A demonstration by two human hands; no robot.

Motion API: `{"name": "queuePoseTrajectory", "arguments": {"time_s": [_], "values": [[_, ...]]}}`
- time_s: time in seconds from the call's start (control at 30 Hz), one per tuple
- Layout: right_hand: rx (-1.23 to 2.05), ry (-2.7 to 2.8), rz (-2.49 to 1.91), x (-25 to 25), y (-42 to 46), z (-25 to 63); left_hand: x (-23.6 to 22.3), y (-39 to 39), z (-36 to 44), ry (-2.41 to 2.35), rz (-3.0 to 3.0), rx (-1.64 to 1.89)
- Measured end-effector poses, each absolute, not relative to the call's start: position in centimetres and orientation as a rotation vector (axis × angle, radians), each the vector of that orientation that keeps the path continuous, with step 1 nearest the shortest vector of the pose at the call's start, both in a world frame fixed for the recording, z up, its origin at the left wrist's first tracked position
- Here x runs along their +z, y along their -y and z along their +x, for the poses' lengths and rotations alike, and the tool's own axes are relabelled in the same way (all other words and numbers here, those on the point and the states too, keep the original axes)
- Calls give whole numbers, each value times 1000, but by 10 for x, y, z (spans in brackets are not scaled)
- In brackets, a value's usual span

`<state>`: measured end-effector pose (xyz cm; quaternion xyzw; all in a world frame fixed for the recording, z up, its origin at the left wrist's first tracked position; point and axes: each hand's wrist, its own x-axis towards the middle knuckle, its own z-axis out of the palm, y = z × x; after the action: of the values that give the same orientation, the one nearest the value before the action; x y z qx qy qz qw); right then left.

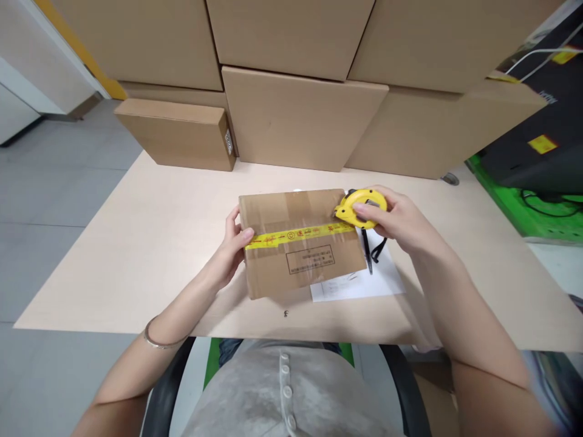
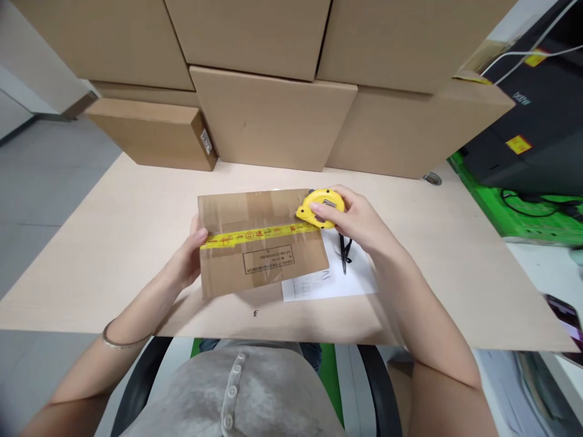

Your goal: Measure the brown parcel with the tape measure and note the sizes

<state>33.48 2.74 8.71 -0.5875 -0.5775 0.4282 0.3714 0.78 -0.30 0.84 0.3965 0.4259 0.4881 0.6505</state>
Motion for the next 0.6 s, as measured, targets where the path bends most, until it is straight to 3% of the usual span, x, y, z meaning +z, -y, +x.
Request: {"name": "queuePoseTrajectory", "arguments": {"time_s": [0.4,0.6], "values": [[508,2527,-1319,100,-71,295,24,6,17,-912,697,1102],[339,2124,-1273,70,-72,328,22,3,7,-1024,506,1053]]}}
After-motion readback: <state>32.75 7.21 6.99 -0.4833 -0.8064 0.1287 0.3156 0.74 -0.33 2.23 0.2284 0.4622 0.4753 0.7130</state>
